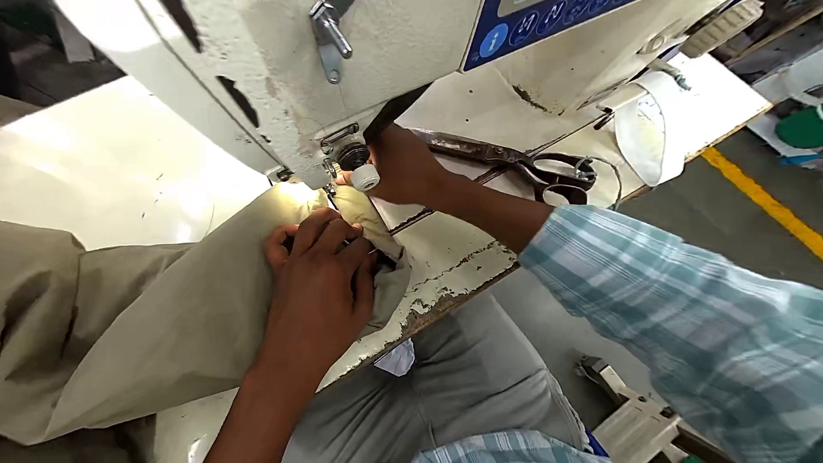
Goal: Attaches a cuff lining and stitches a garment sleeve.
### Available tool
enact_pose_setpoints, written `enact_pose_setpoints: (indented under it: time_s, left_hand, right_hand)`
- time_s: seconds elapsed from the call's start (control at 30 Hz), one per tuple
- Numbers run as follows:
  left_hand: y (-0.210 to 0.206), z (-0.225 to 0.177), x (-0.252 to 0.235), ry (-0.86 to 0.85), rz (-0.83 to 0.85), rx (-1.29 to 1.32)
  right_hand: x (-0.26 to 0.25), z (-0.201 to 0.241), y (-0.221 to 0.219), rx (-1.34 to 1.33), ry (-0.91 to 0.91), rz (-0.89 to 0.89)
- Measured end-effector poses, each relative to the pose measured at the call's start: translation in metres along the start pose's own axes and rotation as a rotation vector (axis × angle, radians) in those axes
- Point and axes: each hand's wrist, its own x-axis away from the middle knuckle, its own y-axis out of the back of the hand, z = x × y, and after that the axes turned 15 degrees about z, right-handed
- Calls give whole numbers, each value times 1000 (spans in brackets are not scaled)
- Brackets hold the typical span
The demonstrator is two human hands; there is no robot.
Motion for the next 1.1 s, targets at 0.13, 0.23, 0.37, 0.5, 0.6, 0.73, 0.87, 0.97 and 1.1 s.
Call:
enact_pose_setpoints:
  time_s: [0.13,0.23,0.37,0.5,0.6,0.73,0.87,0.97,1.1]
  left_hand:
    - [1,-1,-2,-8,9,7]
    - [1,-1,-3,-21,3,3]
    - [-3,-3,-1,7,-34,-18]
    - [-9,-1,1,42,-73,-3]
    - [-9,-2,2,42,-57,19]
    - [-8,-2,1,43,-67,31]
    - [-8,-2,2,49,-50,40]
    - [-8,-1,3,38,-47,34]
    - [-8,-1,2,36,-60,39]
  right_hand:
    - [-12,3,3,-10,-133,32]
    - [-13,5,5,-27,-139,41]
    - [7,1,-6,-40,16,-87]
    - [52,13,-2,-114,84,40]
    - [67,22,6,-30,-9,241]
    - [57,26,15,2,-28,291]
    - [48,33,17,32,-63,307]
    - [47,35,19,66,-88,291]
    - [49,40,15,100,-90,243]
